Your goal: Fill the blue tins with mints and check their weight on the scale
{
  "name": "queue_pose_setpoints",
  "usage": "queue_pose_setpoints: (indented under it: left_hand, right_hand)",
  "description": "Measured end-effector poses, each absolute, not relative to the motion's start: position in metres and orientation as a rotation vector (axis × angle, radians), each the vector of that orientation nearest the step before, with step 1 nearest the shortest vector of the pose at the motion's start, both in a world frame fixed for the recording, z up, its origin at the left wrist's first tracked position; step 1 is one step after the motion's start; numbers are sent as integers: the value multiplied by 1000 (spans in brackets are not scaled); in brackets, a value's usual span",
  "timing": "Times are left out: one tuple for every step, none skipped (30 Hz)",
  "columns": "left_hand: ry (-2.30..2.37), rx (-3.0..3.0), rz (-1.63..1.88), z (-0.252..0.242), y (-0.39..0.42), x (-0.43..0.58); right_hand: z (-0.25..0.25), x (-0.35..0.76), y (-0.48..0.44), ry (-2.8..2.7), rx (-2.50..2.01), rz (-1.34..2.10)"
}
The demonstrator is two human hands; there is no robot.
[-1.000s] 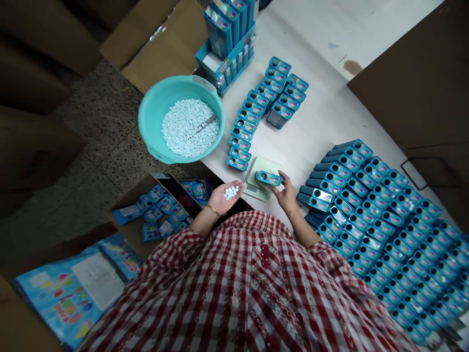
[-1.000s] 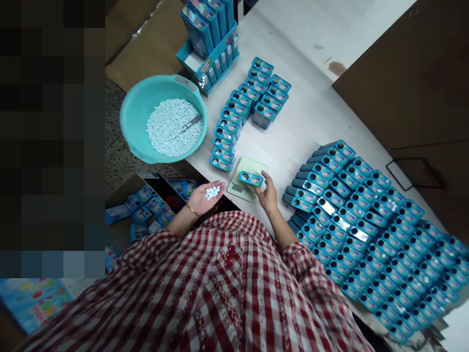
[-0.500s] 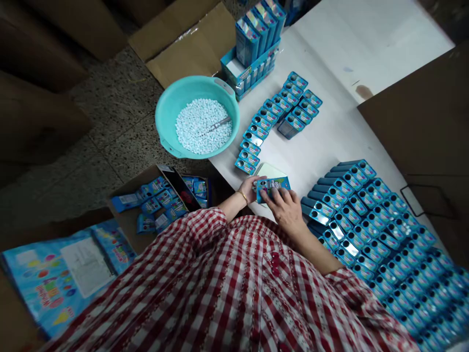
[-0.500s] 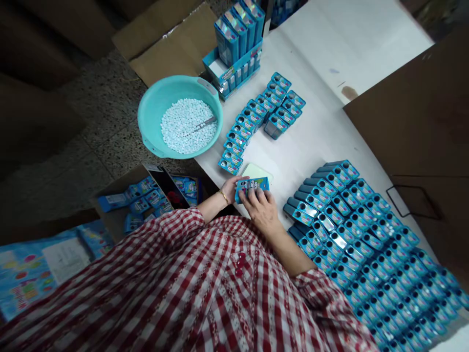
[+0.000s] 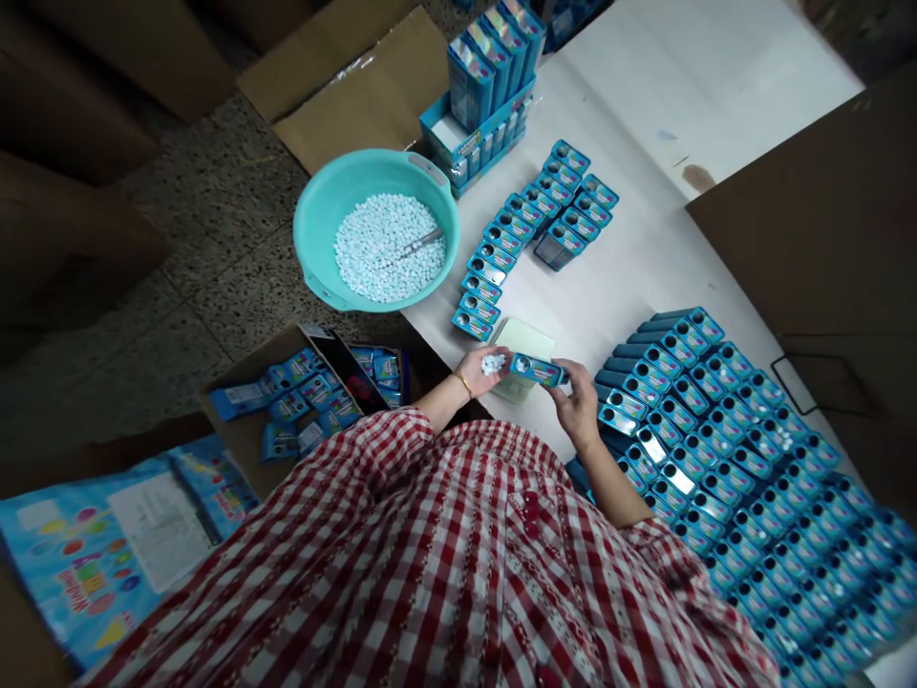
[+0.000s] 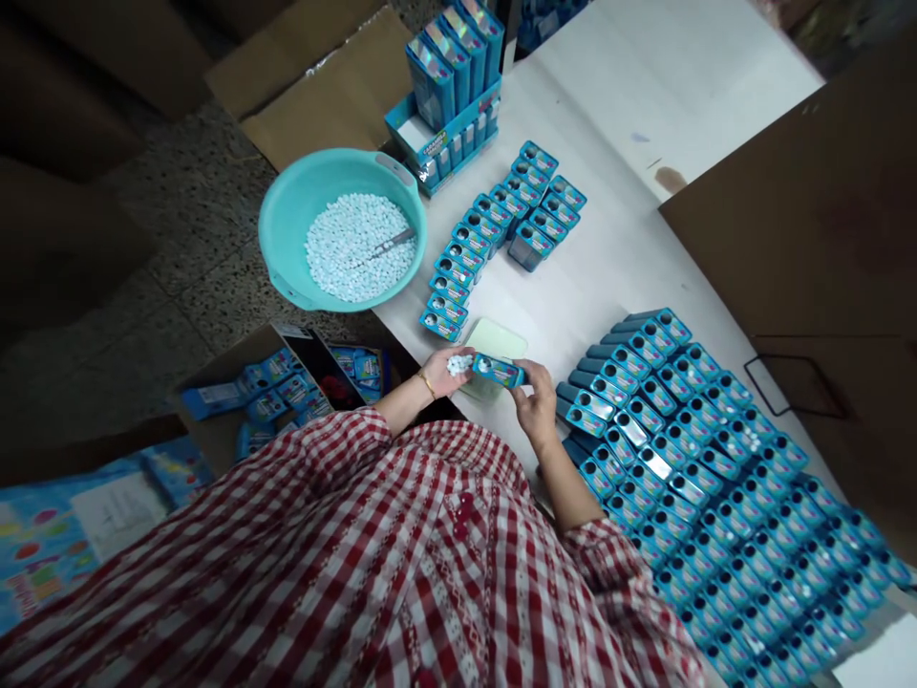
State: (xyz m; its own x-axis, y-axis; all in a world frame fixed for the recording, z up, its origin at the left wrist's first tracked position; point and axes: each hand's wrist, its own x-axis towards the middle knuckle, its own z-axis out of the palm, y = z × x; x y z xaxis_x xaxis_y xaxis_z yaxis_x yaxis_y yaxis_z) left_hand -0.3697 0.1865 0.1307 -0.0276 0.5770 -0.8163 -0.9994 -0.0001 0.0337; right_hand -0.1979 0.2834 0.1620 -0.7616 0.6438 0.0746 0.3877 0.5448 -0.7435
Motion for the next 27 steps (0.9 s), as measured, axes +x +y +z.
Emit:
queue_pose_setpoints:
  left_hand:
    - [770,-726,1465,131,181,-372]
    - [773,-735,1474,131,175,-374]
    - [783,-748,1482,131,169,-376]
    - [800,-765,1489,131,162,-379]
    - [820,-783,1497,132,155,-380]
    - [840,-801,1502,133,148,-382]
    - [858,-816,1503,134,142,-383]
    - [874,-828,1500,136,136,-384]
    - [886,-839,1496,137,130,-384]
    - [892,-847,1492,139,126,-384]
    - [895,-854,1492,142,122,-384]
    - [894,-857,1494,144,118,-384]
    - [894,-858,1500,146,115,-384]
    - [895,-859,1505,148,113,-384]
    - [898,-856,1505,151,110,-383]
    - [903,-850,1497,153,108,-382]
    - [907,-839,1479,155,107,-380]
    - [907,-822,1452,157,106,-378]
    - [904,-800,1418,160,106,-376]
    - [895,-777,1377,162,106,-373]
    - [881,-758,1336,164,106,-370]
    - [865,-743,1303,166,107,-367]
    - [849,-735,1280,167,107,-364]
    - [835,-733,1266,168,106,-362]
    - [824,-736,1261,169,105,-360]
    - [817,-740,1263,169,103,-358]
    - [816,-743,1268,169,100,-358]
  right_hand:
    - [150,-198,285,-2328,-909,1171]
    - [138,-199,285,-2223,-965,1274]
    - [127,-202,285,-2132,-1011,1362]
    - [117,-205,284,-2058,-1044,1437]
    - [109,-210,283,-1997,-1068,1495]
    - [102,-214,282,-1950,-1085,1537]
    - [97,-218,281,-1915,-1095,1566]
    - [94,-222,281,-1891,-1101,1584]
    - [94,-223,281,-1884,-1097,1594]
    - [95,-223,281,-1899,-1080,1597]
    - [99,-221,281,-1938,-1055,1587]
    - [105,-217,282,-2000,-1024,1554]
    - [114,-212,281,-2076,-993,1484]
    - [124,-205,279,-2163,-965,1380]
    - [136,-199,276,-2246,-935,1252]
    - [149,-195,271,-2321,-893,1131]
    - [162,-192,264,-2391,-826,1051]
    - [173,-192,255,-2463,-731,1026]
    - [183,-196,246,-2541,-610,1051]
    - [191,-202,236,-2625,-473,1102]
    - [196,-211,227,-2712,-333,1147]
    - [199,-221,219,-2804,-211,1161]
    - [201,-231,213,-2900,-117,1134]
    - [201,-241,208,-2997,-43,1075]
    - [201,-249,204,-3086,18,1001]
    - [200,-255,202,-3161,69,927]
    - [200,-259,201,-3218,110,864]
